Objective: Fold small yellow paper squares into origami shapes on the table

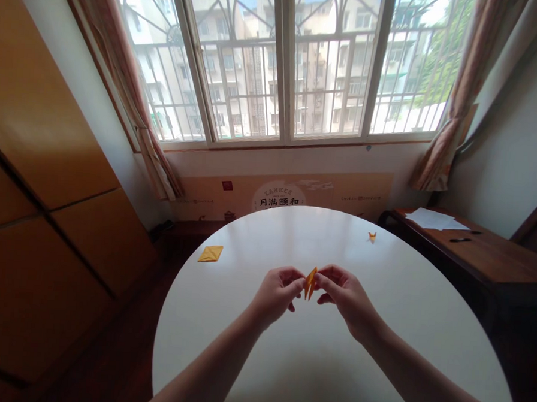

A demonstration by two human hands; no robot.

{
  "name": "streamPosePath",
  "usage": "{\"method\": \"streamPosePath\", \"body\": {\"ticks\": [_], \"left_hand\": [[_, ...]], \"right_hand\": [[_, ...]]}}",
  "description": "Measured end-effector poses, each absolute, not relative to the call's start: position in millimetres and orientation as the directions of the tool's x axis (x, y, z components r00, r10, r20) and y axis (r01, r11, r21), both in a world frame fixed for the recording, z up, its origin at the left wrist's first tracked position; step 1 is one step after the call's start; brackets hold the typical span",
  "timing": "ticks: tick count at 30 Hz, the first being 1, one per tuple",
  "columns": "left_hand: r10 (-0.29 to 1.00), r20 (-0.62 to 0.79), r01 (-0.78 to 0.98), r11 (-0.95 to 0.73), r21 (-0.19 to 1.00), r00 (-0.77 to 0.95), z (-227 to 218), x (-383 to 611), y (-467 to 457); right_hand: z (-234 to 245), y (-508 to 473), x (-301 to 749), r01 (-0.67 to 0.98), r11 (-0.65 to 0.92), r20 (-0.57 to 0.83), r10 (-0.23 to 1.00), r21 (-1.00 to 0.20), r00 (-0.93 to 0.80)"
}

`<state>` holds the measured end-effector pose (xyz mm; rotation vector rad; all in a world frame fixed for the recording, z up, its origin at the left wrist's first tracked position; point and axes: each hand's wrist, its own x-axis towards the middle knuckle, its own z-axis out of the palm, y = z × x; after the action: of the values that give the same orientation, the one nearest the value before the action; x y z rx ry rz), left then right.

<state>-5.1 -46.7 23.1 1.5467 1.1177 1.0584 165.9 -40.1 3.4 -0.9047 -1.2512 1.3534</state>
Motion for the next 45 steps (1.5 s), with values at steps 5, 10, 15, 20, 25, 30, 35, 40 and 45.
{"method": "streamPosePath", "body": {"ticks": [5, 10, 15, 20, 25, 30, 35, 40, 45], "left_hand": [[0.96, 0.186, 0.175, -0.224, 0.959, 0.21, 23.4, -4.9, -48.2], [0.968, 0.096, 0.047, -0.11, 0.993, 0.232, 25.4, -3.5, -48.7], [0.972, 0.029, -0.002, -0.029, 1.0, 0.233, 27.7, -3.3, -49.9], [0.98, -0.001, -0.024, 0.005, 1.0, 0.198, 26.8, -3.5, -49.7], [0.986, -0.014, -0.049, 0.022, 0.999, 0.164, 28.0, -4.5, -49.2], [0.985, -0.01, -0.066, 0.022, 0.998, 0.171, 30.4, -4.5, -50.3], [0.986, 0.013, -0.069, -0.002, 0.998, 0.166, 27.8, -4.3, -48.8], [0.986, 0.126, 0.0, -0.127, 0.992, 0.105, 20.5, -3.3, -45.5], [0.929, 0.362, 0.249, -0.369, 0.896, 0.076, 17.9, -2.5, -46.6]], "right_hand": [[2.3, -40.4, 165.2, -0.17, 0.095, 0.129, 0.971, -0.981, -0.2], [0.1, -40.1, 165.9, -0.183, 0.116, 0.158, 0.96, -0.976, -0.232], [-1.9, -38.6, 166.7, -0.214, 0.14, 0.185, 0.96, -0.967, -0.209], [-3.7, -37.7, 167.3, -0.184, 0.256, 0.292, 0.934, -0.949, -0.204], [-1.4, -41.6, 165.5, -0.186, 0.276, 0.315, 0.92, -0.943, -0.233], [-0.7, -43.8, 163.7, -0.186, 0.264, 0.306, 0.916, -0.946, -0.26], [-3.0, -41.7, 164.2, -0.198, 0.234, 0.282, 0.923, -0.952, -0.262], [-7.1, -39.2, 164.1, -0.209, 0.217, 0.271, 0.923, -0.953, -0.275], [-9.8, -38.4, 163.7, -0.198, 0.217, 0.266, 0.926, -0.956, -0.268]]}}
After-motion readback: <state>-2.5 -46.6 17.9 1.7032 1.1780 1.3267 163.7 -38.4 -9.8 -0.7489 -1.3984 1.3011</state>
